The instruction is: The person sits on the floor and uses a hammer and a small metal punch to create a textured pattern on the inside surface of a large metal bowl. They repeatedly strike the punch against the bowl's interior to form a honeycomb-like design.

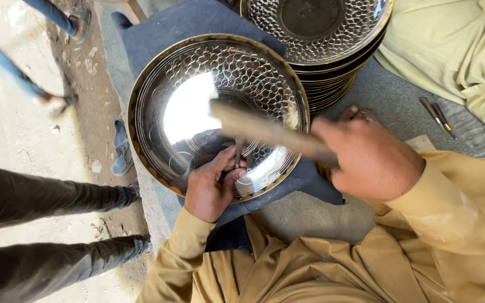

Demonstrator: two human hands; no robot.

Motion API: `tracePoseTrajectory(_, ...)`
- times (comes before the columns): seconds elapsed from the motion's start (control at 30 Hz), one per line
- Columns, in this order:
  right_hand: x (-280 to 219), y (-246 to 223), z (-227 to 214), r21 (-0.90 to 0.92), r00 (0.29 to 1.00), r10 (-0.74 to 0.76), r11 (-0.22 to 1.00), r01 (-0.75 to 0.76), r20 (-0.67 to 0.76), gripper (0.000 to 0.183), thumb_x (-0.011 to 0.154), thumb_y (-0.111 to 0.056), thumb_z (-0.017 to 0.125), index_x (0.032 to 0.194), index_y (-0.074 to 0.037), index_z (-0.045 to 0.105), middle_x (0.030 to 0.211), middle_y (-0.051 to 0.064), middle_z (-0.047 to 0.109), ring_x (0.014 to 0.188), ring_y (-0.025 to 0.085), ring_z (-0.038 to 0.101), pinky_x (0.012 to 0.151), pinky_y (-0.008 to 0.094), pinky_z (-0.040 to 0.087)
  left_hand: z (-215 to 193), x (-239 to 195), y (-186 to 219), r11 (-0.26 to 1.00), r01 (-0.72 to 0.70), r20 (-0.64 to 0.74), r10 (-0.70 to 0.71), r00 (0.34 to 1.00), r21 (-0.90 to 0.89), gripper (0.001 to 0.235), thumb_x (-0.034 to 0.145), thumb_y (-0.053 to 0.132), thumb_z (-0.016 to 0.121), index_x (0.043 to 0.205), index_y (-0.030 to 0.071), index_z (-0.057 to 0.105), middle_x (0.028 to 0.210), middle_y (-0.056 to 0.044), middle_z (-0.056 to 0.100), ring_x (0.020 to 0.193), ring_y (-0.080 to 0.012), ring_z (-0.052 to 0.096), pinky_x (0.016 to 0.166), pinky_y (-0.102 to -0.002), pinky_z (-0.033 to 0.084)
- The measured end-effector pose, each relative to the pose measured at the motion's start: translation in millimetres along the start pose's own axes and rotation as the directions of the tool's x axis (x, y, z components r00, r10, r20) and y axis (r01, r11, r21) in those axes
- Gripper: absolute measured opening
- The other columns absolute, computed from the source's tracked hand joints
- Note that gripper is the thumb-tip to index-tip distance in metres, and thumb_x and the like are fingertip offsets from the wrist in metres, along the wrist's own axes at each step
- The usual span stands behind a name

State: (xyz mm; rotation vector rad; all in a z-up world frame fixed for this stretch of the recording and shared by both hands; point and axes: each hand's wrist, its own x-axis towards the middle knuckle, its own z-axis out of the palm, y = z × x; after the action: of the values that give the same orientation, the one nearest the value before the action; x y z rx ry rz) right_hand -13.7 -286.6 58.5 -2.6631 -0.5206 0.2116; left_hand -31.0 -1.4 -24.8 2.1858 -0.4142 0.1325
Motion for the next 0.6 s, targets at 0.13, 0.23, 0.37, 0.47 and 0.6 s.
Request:
tracePoseTrajectory(0.13, -8.4, 4.9, 26.5, 0.305, 0.986, 0.067, 0.952, -0.018, -0.152, 0.044, 0.069, -0.004, 0.071, 0.11, -0.002, 0.056, 0.085, 0.025, 0.07, 0.082, 0.046, 0.069, 0.07, 0.054, 0.053, -2.4, 6.7, -1.4, 0.998, -0.054, 0.054, 0.052, 0.997, 0.034, 0.054, 0.083, -0.007, 0.071, 0.134, 0.006, 0.062, 0.105, -0.009, 0.079, 0.1, -0.0194, 0.08, 0.086, -0.03, 0.063)
tracePoseTrajectory(0.23, -19.4, 12.3, 39.9, 0.192, 0.998, 0.057, 0.98, -0.048, -0.039, 0.06, 0.062, 0.0, 0.068, 0.121, -0.007, 0.06, 0.084, 0.025, 0.071, 0.085, 0.047, 0.068, 0.074, 0.055, 0.053, -7.3, 6.7, -0.8, 0.998, -0.025, 0.13, 0.018, 0.991, 0.054, 0.054, 0.083, -0.001, 0.074, 0.136, 0.007, 0.062, 0.103, -0.009, 0.079, 0.097, -0.0242, 0.078, 0.085, -0.034, 0.061)
tracePoseTrajectory(0.37, -28.7, 19.9, 60.5, 0.349, 0.976, 0.147, 0.933, -0.083, -0.163, 0.046, 0.069, -0.007, 0.073, 0.111, -0.003, 0.057, 0.083, 0.024, 0.071, 0.08, 0.047, 0.069, 0.067, 0.053, 0.053, -11.0, 15.8, 2.7, 0.987, -0.12, 0.218, 0.094, 0.971, 0.11, 0.052, 0.085, 0.007, 0.076, 0.135, 0.007, 0.062, 0.104, -0.009, 0.078, 0.099, -0.0304, 0.075, 0.087, -0.038, 0.059)
tracePoseTrajectory(0.47, -37.9, 23.0, 74.8, 0.348, 0.981, 0.132, 0.935, -0.074, -0.144, 0.049, 0.067, -0.007, 0.074, 0.113, -0.005, 0.057, 0.079, 0.024, 0.07, 0.076, 0.046, 0.069, 0.065, 0.053, 0.052, -15.5, 19.1, 8.1, 0.977, -0.156, 0.26, 0.116, 0.959, 0.142, 0.042, 0.086, 0.008, 0.078, 0.127, 0.009, 0.068, 0.113, -0.013, 0.075, 0.098, -0.0347, 0.073, 0.082, -0.04, 0.059)
tracePoseTrajectory(0.6, -48.4, 13.2, 94.2, 0.401, 0.948, 0.293, 0.888, -0.224, -0.121, 0.044, 0.073, -0.013, 0.076, 0.112, -0.006, 0.056, 0.077, 0.022, 0.07, 0.07, 0.042, 0.071, 0.062, 0.052, 0.052, -21.1, 23.3, 16.3, 0.988, -0.106, 0.379, 0.055, 0.924, 0.116, 0.052, 0.082, 0.002, 0.073, 0.133, 0.008, 0.064, 0.102, -0.011, 0.077, 0.094, -0.0341, 0.073, 0.079, -0.042, 0.057)
